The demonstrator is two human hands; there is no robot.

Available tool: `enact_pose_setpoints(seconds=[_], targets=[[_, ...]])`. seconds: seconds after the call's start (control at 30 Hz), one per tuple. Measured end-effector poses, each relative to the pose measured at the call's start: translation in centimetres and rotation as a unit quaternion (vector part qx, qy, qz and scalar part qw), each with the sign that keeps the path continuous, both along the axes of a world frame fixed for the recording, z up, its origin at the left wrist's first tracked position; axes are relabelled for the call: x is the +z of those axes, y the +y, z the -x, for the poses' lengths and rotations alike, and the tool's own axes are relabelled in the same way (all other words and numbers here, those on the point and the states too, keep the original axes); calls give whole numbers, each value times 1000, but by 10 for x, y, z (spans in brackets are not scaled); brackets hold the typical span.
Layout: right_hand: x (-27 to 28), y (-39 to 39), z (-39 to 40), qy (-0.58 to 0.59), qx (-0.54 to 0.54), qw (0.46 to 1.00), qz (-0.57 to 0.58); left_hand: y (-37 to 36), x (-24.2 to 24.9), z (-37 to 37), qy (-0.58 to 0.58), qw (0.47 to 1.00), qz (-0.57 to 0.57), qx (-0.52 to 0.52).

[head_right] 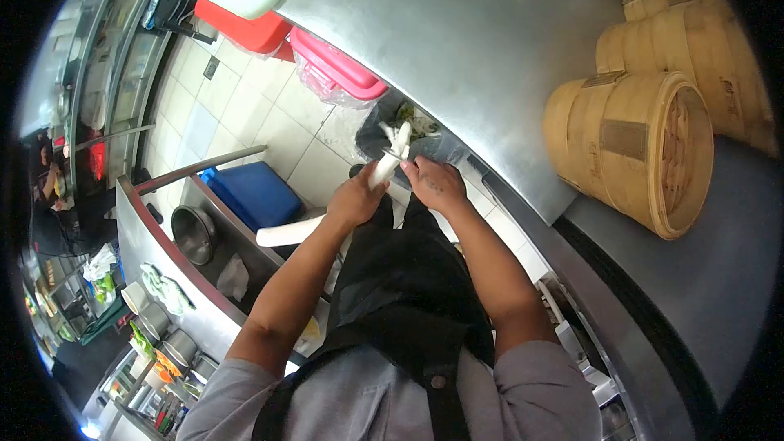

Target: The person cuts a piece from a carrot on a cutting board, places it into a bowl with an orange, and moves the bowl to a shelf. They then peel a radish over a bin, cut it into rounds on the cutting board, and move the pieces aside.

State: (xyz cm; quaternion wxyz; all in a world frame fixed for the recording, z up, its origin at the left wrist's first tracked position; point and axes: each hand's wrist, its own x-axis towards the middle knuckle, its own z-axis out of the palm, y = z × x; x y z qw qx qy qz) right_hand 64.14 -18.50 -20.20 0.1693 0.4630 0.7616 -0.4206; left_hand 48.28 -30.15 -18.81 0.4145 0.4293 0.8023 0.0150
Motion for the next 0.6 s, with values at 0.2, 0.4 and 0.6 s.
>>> enact_pose_setpoints(seconds=[0.2, 0.4, 0.6], targets=[[-50, 43, -10, -28, -64, 997, -37, 15, 17, -3, 29, 995, 81, -60], [-71, 27, -21, 55, -173, 983, 13, 9, -33, 9, -18, 999, -27, -39], [-27, 14, -16, 45, -98, 994, 25, 36, -1, 13, -272, 956, 35, 102]])
